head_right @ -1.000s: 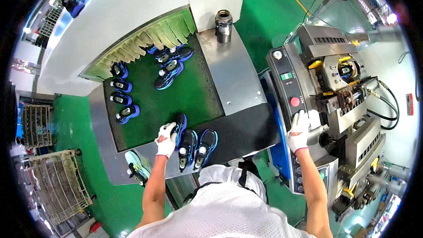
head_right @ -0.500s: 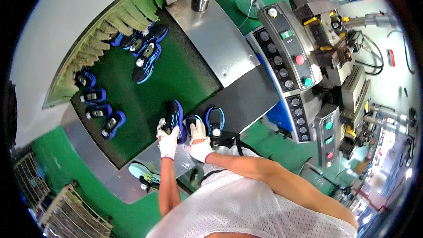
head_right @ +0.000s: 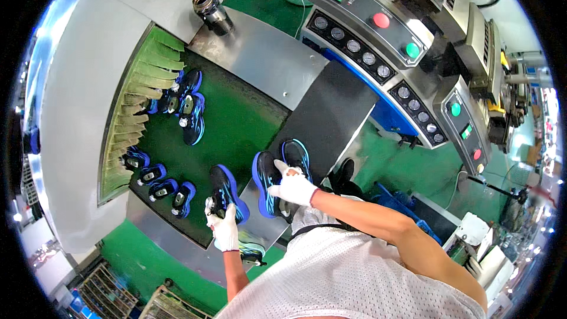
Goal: The person operates a lasting machine by placing shoes onto the machine's molds, pressing buttons to activate the pneumatic press, and then removing the shoes and placing them into a cooling tunnel.
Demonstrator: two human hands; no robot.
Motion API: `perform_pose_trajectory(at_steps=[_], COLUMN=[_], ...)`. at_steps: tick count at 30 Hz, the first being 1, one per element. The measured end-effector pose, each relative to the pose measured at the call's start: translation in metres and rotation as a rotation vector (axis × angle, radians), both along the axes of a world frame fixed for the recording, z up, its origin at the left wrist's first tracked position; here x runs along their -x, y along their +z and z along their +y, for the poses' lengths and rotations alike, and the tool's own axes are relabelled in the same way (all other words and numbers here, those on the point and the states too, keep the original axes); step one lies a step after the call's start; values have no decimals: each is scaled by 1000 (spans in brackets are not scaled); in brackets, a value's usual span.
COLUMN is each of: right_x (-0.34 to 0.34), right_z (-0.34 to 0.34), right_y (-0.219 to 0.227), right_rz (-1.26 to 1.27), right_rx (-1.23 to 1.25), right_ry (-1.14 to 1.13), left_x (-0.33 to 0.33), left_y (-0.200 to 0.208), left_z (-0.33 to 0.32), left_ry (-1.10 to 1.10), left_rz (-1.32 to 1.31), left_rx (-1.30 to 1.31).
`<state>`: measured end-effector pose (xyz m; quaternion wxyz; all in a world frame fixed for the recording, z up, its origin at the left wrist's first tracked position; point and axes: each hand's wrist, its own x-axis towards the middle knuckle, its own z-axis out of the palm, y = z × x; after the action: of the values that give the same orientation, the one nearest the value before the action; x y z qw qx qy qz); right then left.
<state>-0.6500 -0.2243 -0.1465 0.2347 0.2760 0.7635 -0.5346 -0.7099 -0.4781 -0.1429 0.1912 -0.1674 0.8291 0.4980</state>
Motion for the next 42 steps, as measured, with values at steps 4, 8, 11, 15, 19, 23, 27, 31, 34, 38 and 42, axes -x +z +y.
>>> perform_pose_trajectory(at_steps=[4, 8, 11, 15, 19, 23, 27, 31, 34, 38, 42], right_x=[-19, -119, -230, -320, -384, -573, -673, -780, -862, -955, -877], right_z=[48, 119, 150, 120, 55, -2, -63, -48, -15, -11, 46], right_y=[47, 75, 101, 175, 209, 215, 246, 210, 164, 138, 155], right_rz=[15, 67, 150, 58, 168, 231, -333, -624, -954, -1123, -760], right_rx=[45, -6, -100, -126, -156, -549, -842, -1132, -1165, -1137, -1774], right_ry=[-230, -659, -968, -1286, -1724, -2192, -2402, -2550, -2602, -2330, -2121], left_x=[16, -19, -85, -155, -212, -423, -584, -754, -837, -845, -691], left_y=[30, 45, 43, 104, 156, 174, 193, 137, 122, 136, 92], left_z=[82, 217, 306, 352, 371, 409, 430, 454, 469, 483, 486], left_ry=[-283, -798, -1029, -1444, -1751, -2087, -2384, -2465, -2516, -2514, -2495], left_rz=[33, 48, -64, -39, -97, -253, -248, 419, 296, 139, 339], left_rx=[-285, -358, -683, -526, -587, -671, -780, -1121, -997, -1014, -939])
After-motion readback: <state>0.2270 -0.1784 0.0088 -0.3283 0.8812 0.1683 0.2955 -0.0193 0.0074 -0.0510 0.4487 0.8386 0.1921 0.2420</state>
